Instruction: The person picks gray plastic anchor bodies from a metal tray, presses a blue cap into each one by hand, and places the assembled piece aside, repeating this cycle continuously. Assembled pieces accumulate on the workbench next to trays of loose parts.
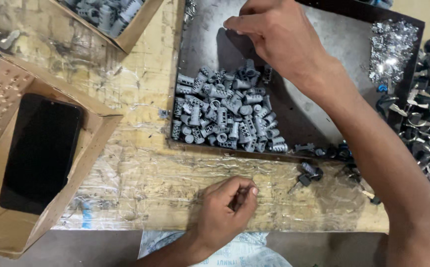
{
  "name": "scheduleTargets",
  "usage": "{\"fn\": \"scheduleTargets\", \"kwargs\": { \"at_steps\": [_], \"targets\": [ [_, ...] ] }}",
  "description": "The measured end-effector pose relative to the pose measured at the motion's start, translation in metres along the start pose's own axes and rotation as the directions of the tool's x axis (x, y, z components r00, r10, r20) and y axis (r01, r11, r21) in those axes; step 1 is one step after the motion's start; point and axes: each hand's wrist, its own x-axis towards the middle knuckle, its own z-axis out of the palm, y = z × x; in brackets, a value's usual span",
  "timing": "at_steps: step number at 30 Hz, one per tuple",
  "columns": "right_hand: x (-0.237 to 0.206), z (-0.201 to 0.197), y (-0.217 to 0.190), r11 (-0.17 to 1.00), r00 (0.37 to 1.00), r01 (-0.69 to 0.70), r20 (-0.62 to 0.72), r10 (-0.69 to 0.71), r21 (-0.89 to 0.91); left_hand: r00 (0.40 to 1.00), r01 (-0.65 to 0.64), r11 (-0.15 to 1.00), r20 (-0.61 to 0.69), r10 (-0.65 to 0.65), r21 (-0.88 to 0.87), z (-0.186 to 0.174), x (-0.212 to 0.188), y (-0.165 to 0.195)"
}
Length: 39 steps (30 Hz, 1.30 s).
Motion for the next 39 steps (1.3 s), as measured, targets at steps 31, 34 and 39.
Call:
{"fn": "scheduleTargets", "kwargs": {
  "at_steps": [31, 34, 39],
  "targets": [
    [-0.164, -0.002, -0.296, 0.654, 0.565, -0.751, -0.422, 0.709, 0.093, 0.951, 0.305, 0.666, 0.175, -0.256, -0.681, 0.022, -0.038, -0.003],
    [-0.170, 0.005, -0.298, 0.695, 0.594, -0.719, -0.500, 0.630, 0.021, 0.954, 0.297, 0.687, 0.170, -0.248, -0.664, 0.023, -0.043, -0.007],
    [-0.175, 0.011, -0.296, 0.761, 0.618, -0.648, -0.562, 0.549, 0.031, 0.956, 0.291, 0.726, 0.167, -0.239, -0.624, 0.021, -0.047, -0.007]
  ]
}}
